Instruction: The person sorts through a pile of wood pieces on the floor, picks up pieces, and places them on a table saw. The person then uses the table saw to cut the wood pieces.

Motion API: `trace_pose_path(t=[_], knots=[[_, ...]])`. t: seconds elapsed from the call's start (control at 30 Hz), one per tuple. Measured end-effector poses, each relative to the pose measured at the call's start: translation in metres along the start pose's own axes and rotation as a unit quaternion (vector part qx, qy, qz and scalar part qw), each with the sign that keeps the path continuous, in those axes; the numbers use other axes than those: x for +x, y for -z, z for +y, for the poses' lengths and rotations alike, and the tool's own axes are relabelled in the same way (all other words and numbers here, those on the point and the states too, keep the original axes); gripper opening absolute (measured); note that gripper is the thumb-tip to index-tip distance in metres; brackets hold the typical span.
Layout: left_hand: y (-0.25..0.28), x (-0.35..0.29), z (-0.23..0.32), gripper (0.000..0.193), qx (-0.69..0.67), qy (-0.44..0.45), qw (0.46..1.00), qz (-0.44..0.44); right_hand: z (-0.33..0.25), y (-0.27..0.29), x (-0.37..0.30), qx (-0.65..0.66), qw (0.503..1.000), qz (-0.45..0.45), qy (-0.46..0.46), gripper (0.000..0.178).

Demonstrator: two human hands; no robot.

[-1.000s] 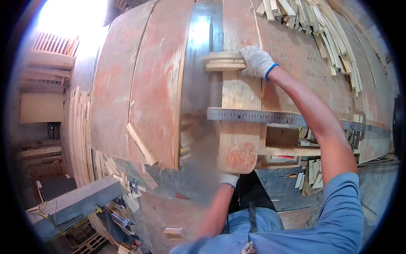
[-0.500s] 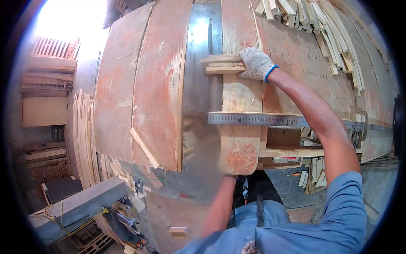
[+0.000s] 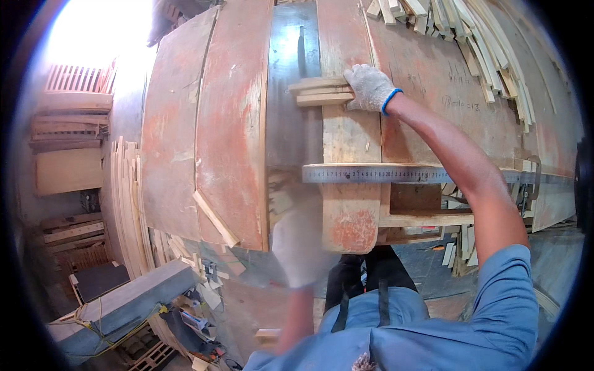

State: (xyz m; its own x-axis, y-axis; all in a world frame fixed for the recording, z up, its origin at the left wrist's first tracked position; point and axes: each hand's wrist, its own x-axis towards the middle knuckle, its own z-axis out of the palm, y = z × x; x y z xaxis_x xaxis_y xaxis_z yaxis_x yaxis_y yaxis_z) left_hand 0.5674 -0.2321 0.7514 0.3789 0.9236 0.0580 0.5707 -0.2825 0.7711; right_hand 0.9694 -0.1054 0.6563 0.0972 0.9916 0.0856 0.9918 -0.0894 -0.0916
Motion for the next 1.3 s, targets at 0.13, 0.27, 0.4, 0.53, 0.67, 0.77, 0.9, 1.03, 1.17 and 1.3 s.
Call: trace_pose_path(t=[0.13,0.27,0.4,0.53,0.67,0.77,0.9,1.03,1.17,1.3], knots=[[-0.047,0.086,0.046,0.045,-0.420,0.197,0.871,-0.160,0.009,0.002,-0.005,-0.010,1.000,-0.013,-0.018,0.064],[-0.155,0.189,0.002,0.052,-0.527,0.303,0.761,-0.226,-0.002,0.010,0.004,-0.005,1.000,-0.003,-0.009,0.059],[-0.193,0.240,-0.005,0.057,-0.475,0.356,0.781,-0.194,-0.003,0.013,0.003,0.003,1.000,-0.012,-0.014,0.053],[-0.206,0.261,-0.020,0.059,-0.466,0.377,0.776,-0.197,-0.006,0.022,0.010,-0.003,0.999,-0.042,-0.017,0.050],[-0.206,0.270,-0.002,0.050,-0.469,0.407,0.762,-0.184,0.003,0.025,0.014,0.003,0.999,-0.041,-0.022,0.048],[-0.203,0.274,0.019,0.036,-0.469,0.422,0.760,-0.155,0.007,0.026,0.017,0.001,0.999,-0.040,-0.026,0.044],[-0.205,0.284,0.030,0.036,-0.452,0.425,0.773,-0.131,0.015,0.020,0.025,-0.019,0.999,-0.031,-0.020,0.031],[-0.207,0.288,0.020,0.030,-0.493,0.420,0.749,-0.141,0.020,0.013,0.032,-0.017,1.000,0.001,-0.013,0.020],[-0.207,0.297,0.025,0.025,-0.498,0.426,0.738,-0.165,0.023,0.016,0.035,-0.022,1.000,-0.011,-0.018,0.019],[-0.222,0.310,0.003,0.031,-0.456,0.406,0.762,-0.214,0.026,0.015,0.036,-0.023,0.999,-0.017,-0.028,0.027]])
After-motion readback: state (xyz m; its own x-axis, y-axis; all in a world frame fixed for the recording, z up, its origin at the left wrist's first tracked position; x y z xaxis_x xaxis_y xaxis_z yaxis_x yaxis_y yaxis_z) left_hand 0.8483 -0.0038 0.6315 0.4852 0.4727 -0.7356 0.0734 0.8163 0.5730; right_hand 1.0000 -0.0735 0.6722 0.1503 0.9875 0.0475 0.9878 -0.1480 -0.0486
